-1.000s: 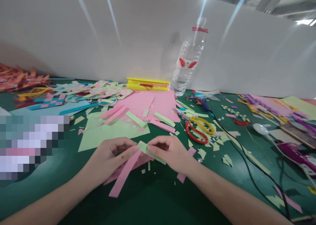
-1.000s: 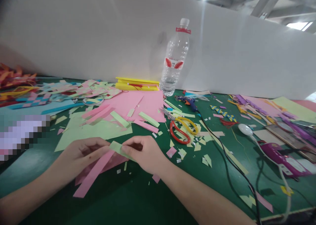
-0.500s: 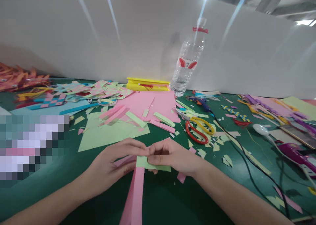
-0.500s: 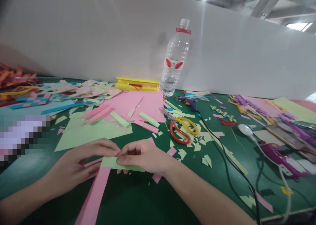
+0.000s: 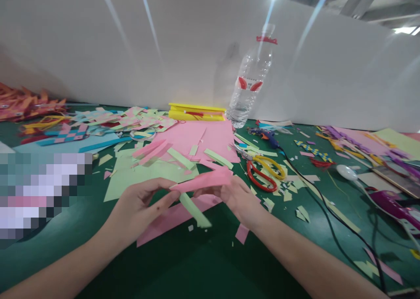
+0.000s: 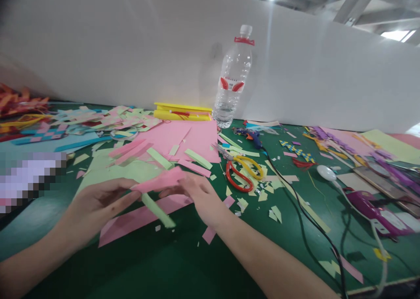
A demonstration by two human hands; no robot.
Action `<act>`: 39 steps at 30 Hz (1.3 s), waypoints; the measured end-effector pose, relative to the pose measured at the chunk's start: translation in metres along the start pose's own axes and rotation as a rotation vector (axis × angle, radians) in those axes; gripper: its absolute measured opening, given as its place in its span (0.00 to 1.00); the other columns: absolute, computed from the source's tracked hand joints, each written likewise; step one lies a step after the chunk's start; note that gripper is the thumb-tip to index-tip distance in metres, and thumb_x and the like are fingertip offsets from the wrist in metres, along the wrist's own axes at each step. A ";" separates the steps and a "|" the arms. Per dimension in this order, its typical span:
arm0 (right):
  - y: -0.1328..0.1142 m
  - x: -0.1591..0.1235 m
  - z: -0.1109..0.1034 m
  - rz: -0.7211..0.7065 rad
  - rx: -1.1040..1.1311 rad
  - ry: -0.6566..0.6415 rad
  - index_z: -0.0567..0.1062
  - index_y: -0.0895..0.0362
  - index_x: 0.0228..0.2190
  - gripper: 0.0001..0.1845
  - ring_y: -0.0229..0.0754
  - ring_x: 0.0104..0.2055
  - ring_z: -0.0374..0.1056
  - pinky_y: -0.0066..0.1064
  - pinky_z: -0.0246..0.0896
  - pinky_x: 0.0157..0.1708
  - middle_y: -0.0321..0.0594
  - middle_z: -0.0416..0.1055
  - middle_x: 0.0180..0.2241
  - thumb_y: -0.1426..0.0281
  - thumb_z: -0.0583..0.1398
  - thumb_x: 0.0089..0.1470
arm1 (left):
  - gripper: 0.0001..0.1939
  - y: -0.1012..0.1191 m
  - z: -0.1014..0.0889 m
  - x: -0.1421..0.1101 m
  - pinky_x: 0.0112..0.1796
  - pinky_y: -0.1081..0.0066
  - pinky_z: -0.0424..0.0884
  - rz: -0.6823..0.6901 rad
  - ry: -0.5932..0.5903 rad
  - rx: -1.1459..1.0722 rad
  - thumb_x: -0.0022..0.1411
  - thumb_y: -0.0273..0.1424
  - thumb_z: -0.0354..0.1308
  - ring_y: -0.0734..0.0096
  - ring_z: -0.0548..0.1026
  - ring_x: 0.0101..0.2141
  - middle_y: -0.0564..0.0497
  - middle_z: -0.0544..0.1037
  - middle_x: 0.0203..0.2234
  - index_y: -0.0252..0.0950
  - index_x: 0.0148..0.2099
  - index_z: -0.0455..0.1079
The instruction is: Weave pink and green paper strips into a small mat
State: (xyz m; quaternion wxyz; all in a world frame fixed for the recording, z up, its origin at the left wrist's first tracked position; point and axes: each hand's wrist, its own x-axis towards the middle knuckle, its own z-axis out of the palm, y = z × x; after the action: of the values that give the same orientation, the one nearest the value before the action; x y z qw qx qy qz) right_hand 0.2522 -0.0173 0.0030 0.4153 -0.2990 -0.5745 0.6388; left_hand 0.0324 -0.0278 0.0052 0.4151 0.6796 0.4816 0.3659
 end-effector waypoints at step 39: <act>0.025 0.024 -0.066 -0.260 -1.429 0.412 0.71 0.59 0.45 0.16 0.52 0.48 0.67 0.47 0.58 0.50 0.47 0.74 0.44 0.76 0.55 0.54 | 0.21 -0.015 -0.002 0.011 0.26 0.73 0.59 -0.146 -0.140 0.087 0.58 0.50 0.54 0.70 0.64 0.25 0.53 0.71 0.22 0.37 0.32 0.74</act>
State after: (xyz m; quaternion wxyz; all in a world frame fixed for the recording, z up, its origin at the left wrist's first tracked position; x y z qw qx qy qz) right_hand 0.2928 0.0354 -0.0304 0.2913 -0.5389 -0.7903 -0.0123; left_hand 0.0282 -0.0143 -0.0064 0.4431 0.6842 0.5151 0.2652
